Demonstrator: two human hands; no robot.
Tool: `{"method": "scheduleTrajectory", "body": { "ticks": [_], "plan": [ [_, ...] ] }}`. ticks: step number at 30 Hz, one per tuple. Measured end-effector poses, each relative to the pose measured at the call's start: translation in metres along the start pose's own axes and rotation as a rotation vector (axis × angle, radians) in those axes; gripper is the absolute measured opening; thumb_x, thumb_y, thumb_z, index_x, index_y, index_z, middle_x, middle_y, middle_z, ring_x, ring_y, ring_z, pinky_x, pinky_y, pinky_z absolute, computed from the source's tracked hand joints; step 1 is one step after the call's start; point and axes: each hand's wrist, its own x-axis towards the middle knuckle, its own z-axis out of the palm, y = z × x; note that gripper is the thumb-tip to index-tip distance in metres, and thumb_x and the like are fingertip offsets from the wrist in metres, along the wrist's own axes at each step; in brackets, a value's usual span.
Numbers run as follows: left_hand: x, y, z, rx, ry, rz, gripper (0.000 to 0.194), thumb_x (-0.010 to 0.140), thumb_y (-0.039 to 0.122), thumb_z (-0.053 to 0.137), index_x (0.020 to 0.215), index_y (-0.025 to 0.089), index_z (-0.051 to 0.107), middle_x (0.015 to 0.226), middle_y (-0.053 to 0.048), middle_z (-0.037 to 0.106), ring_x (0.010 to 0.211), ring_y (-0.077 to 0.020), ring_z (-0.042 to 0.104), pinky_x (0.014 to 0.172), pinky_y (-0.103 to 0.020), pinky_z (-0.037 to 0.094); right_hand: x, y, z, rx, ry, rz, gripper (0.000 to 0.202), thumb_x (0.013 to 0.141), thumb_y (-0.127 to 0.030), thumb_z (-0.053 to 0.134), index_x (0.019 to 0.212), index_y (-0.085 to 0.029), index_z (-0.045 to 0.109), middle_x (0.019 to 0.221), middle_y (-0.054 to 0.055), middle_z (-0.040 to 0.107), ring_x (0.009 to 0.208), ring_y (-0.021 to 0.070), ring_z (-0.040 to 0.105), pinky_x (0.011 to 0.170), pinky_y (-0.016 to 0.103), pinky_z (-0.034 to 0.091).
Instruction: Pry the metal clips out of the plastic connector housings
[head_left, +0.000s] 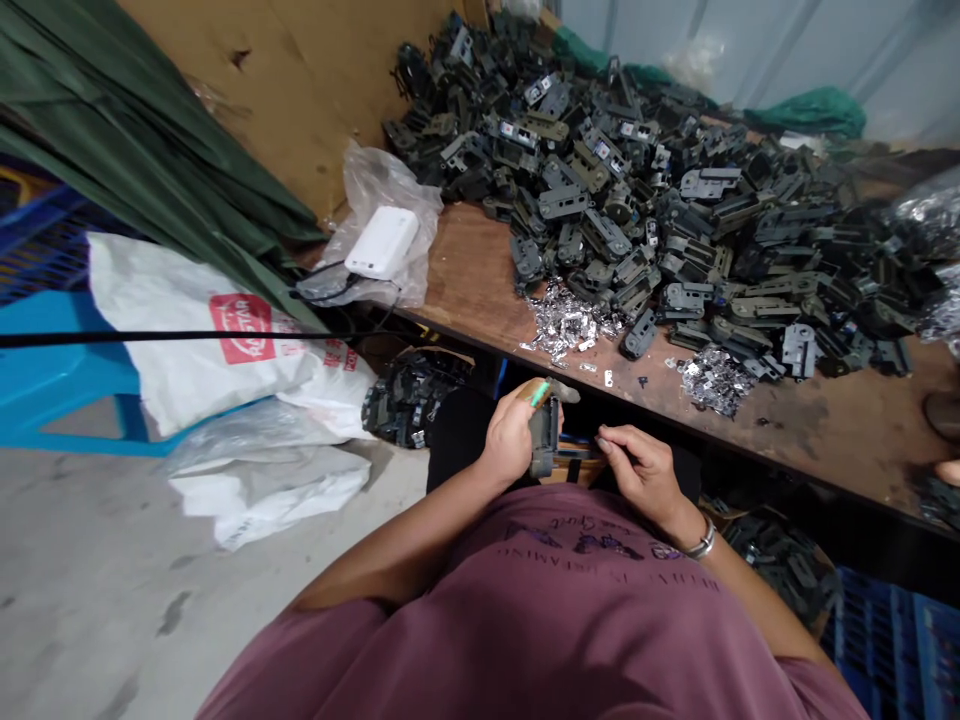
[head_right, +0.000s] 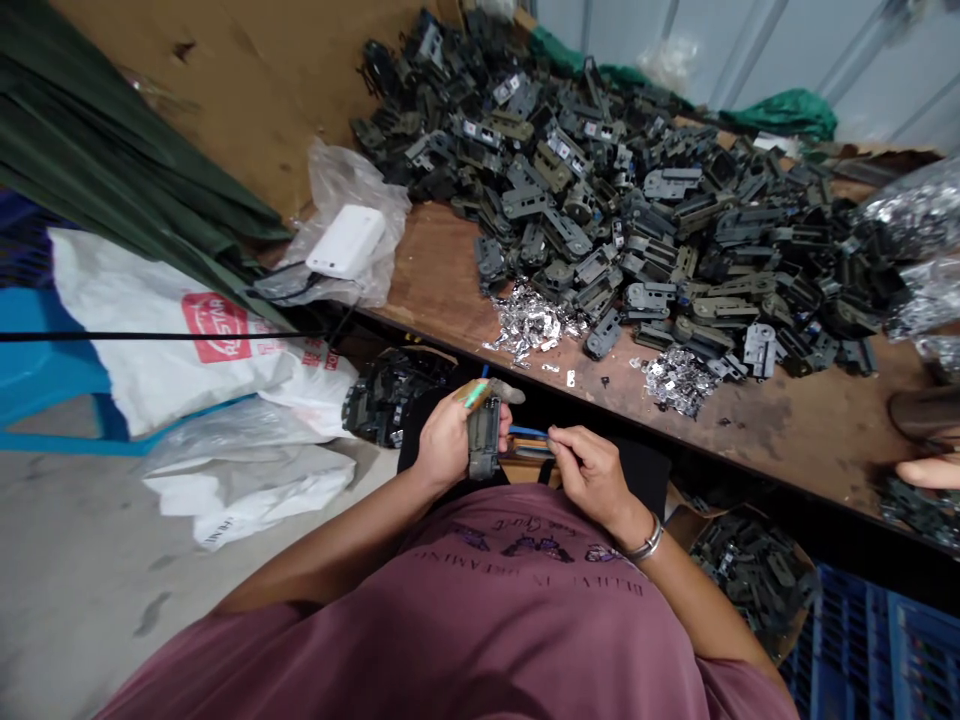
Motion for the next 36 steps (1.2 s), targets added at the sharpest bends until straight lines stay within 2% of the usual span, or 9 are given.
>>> {"method": "scheduleTrajectory", "body": {
  "ticks": [3, 7, 13, 19, 23, 26, 30, 34, 36],
  "plan": [
    [0.001, 0.003, 0.002, -0.108, -0.040, -0.061, 0.046, 0.079, 0.062, 0.056, 0.083, 0.016, 0.060, 0.065, 0.000, 0.057, 0.050, -0.0117, 0.049, 0.047, -0.026, 0.044, -0.002, 0.001, 0.000, 0.003, 0.004, 0.010, 0.016, 0.092, -0.015, 0.056, 0.101, -0.021, 0.068, 0.088, 0.006, 0.073, 0.076, 0.0155, 0.069, 0.068, 0.027, 0.055],
    [0.007, 0.007, 0.000, 0.148, -0.185, -0.043, 0.033, 0.072, 0.046, 0.071, 0.080, 0.015, 0.061, 0.066, 0.002, 0.054, 0.057, -0.0097, 0.047, 0.054, -0.023, 0.041, 0.002, 0.010, -0.008, -0.058, 0.044, 0.013, 0.015, 0.092, -0.017, 0.056, 0.101, -0.021, 0.068, 0.088, 0.006, 0.073, 0.076, 0.0157, 0.069, 0.069, 0.028, 0.056],
    [0.035, -0.035, -0.017, 0.641, -0.318, -0.094, 0.033, 0.084, 0.041, 0.046, 0.065, 0.018, 0.057, 0.059, 0.001, 0.051, 0.059, -0.0141, 0.048, 0.057, -0.026, 0.037, 0.044, 0.053, -0.038, -0.424, 0.133, -0.050, 0.025, 0.093, -0.022, 0.052, 0.115, -0.019, 0.063, 0.104, 0.011, 0.071, 0.094, 0.0222, 0.067, 0.082, 0.036, 0.056],
    [0.069, -0.083, -0.025, 0.884, -0.085, -0.103, 0.033, 0.088, 0.043, 0.041, 0.079, 0.017, 0.059, 0.083, -0.008, 0.061, 0.086, -0.0250, 0.059, 0.079, -0.037, 0.046, 0.103, 0.071, -0.054, -0.861, -0.255, -0.080, 0.054, 0.086, -0.003, 0.042, 0.139, -0.011, 0.045, 0.143, 0.014, 0.051, 0.119, 0.0266, 0.051, 0.097, 0.040, 0.046],
    [0.070, -0.089, -0.018, 0.958, -0.048, -0.054, 0.044, 0.078, 0.053, 0.058, 0.099, 0.014, 0.060, 0.104, -0.013, 0.058, 0.104, -0.0303, 0.057, 0.090, -0.041, 0.045, 0.125, 0.063, -0.058, -1.042, -0.478, -0.132, 0.049, 0.087, -0.003, 0.039, 0.135, -0.010, 0.049, 0.133, 0.016, 0.056, 0.104, 0.0277, 0.050, 0.082, 0.037, 0.046],
    [0.060, -0.084, -0.007, 0.865, -0.181, 0.073, 0.034, 0.080, 0.047, 0.059, 0.094, 0.016, 0.064, 0.094, -0.007, 0.060, 0.087, -0.0216, 0.061, 0.080, -0.033, 0.049, 0.130, 0.061, -0.064, -1.095, -0.509, -0.160, 0.038, 0.091, -0.007, 0.038, 0.124, -0.011, 0.057, 0.116, 0.017, 0.060, 0.098, 0.0284, 0.049, 0.075, 0.036, 0.044],
    [0.041, -0.065, 0.010, 0.607, -0.321, 0.135, 0.030, 0.081, 0.045, 0.061, 0.078, 0.015, 0.064, 0.073, -0.001, 0.056, 0.061, -0.0111, 0.053, 0.058, -0.024, 0.044, 0.117, 0.057, -0.070, -1.021, -0.376, -0.170, 0.029, 0.086, -0.011, 0.049, 0.113, -0.011, 0.061, 0.109, 0.017, 0.059, 0.098, 0.0297, 0.049, 0.081, 0.039, 0.044],
    [0.029, -0.045, 0.028, 0.399, -0.211, 0.179, 0.049, 0.067, 0.042, 0.078, 0.105, 0.017, 0.060, 0.097, -0.007, 0.063, 0.077, -0.0148, 0.060, 0.059, -0.023, 0.046, 0.082, 0.032, -0.054, -0.693, -0.099, -0.105, 0.033, 0.083, -0.023, 0.060, 0.115, -0.014, 0.059, 0.108, 0.014, 0.059, 0.101, 0.0293, 0.051, 0.085, 0.042, 0.046],
    [0.027, -0.040, 0.033, 0.338, -0.189, 0.193, 0.057, 0.061, 0.035, 0.082, 0.109, 0.018, 0.057, 0.102, -0.007, 0.063, 0.086, -0.0173, 0.061, 0.066, -0.025, 0.050, 0.064, 0.016, -0.041, -0.488, -0.068, -0.067, 0.033, 0.084, -0.035, 0.064, 0.111, -0.016, 0.060, 0.097, 0.011, 0.061, 0.092, 0.0260, 0.055, 0.079, 0.039, 0.048]
  ]
}}
